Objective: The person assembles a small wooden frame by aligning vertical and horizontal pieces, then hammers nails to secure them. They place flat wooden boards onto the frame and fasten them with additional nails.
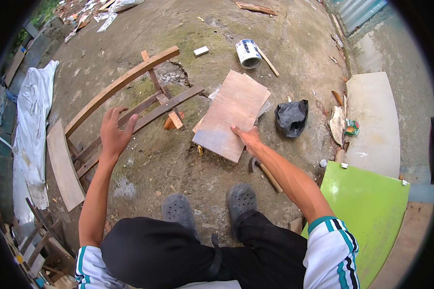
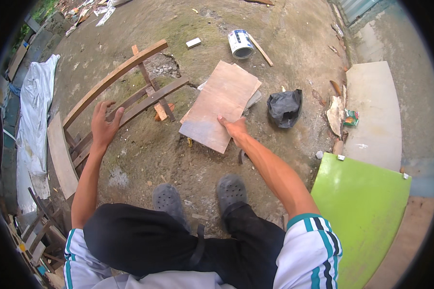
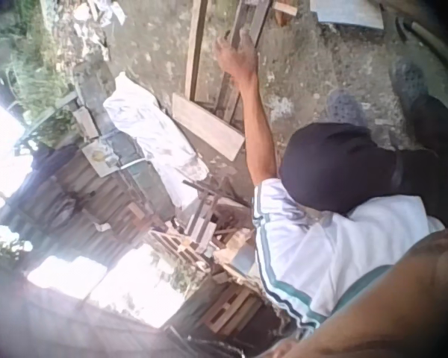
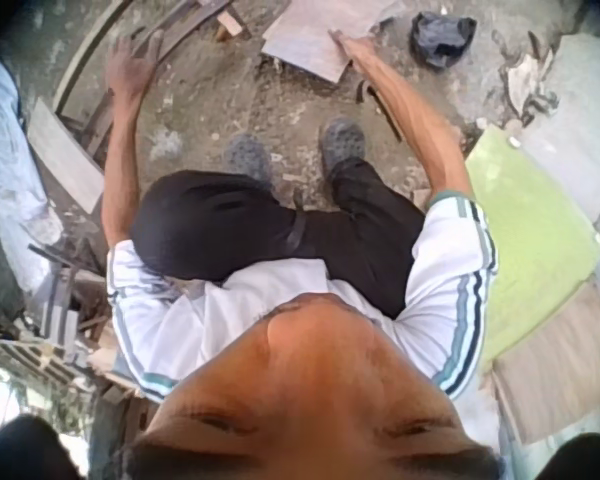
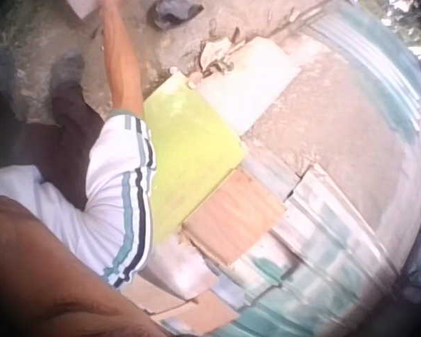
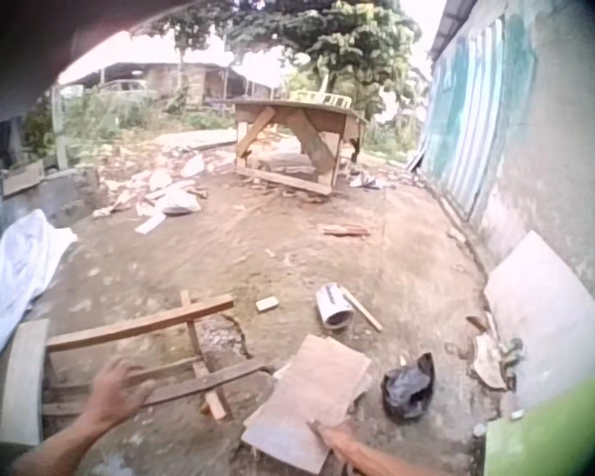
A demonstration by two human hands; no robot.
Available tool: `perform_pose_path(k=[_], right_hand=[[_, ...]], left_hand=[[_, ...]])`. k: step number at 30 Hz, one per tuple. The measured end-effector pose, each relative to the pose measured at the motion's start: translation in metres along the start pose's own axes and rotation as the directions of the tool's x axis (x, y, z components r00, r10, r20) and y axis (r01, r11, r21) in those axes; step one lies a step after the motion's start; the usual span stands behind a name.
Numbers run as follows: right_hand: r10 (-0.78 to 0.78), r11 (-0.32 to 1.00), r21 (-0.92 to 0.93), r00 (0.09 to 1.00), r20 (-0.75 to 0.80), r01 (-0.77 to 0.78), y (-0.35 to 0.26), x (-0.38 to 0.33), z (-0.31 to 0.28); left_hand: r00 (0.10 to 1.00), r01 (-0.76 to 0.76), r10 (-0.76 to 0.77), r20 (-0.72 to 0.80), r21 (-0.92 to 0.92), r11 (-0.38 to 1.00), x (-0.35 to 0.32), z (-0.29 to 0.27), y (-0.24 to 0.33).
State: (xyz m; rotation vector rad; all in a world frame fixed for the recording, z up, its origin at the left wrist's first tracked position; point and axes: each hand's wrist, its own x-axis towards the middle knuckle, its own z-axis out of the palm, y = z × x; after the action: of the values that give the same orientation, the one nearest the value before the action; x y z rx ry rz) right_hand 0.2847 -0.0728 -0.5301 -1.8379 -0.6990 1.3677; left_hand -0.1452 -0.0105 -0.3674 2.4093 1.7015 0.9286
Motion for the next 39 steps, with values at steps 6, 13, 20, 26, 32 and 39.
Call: perform_pose_path(k=[6, 13, 20, 26, 32, 39], right_hand=[[-0.077, 0.983, -0.171, 0.996, -0.051, 0.068, 0.009, 0.007, -0.010], [0.002, 0.971, -0.238, 0.997, 0.077, 0.017, -0.022, -0.009, -0.032], [-0.084, 0.973, -0.220, 0.995, -0.056, 0.069, -0.019, -0.015, -0.027], [-0.184, 0.975, -0.149, 0.972, -0.143, 0.162, -0.016, 0.007, -0.066], [-0.360, 0.899, -0.294, 0.930, -0.078, 0.324, -0.060, 0.032, -0.085], [-0.501, 0.856, -0.192, 0.862, -0.077, 0.480, -0.131, 0.056, -0.086]], left_hand=[[0.792, -0.517, 0.508, 0.339, -0.072, 0.853, 0.071, 0.018, 0.103], [0.422, -0.673, 0.500, 0.756, -0.108, 0.732, 0.055, 0.135, 0.185], [0.881, -0.190, 0.107, 0.460, 0.138, 0.972, -0.016, 0.256, 0.235], [0.712, -0.445, 0.541, 0.447, -0.309, 0.841, -0.026, 0.180, 0.222], [0.991, -0.126, 0.133, -0.030, 0.170, 0.977, 0.016, 0.072, 0.083], [0.737, 0.445, -0.625, 0.257, 0.512, 0.735, -0.025, -0.019, -0.027]])
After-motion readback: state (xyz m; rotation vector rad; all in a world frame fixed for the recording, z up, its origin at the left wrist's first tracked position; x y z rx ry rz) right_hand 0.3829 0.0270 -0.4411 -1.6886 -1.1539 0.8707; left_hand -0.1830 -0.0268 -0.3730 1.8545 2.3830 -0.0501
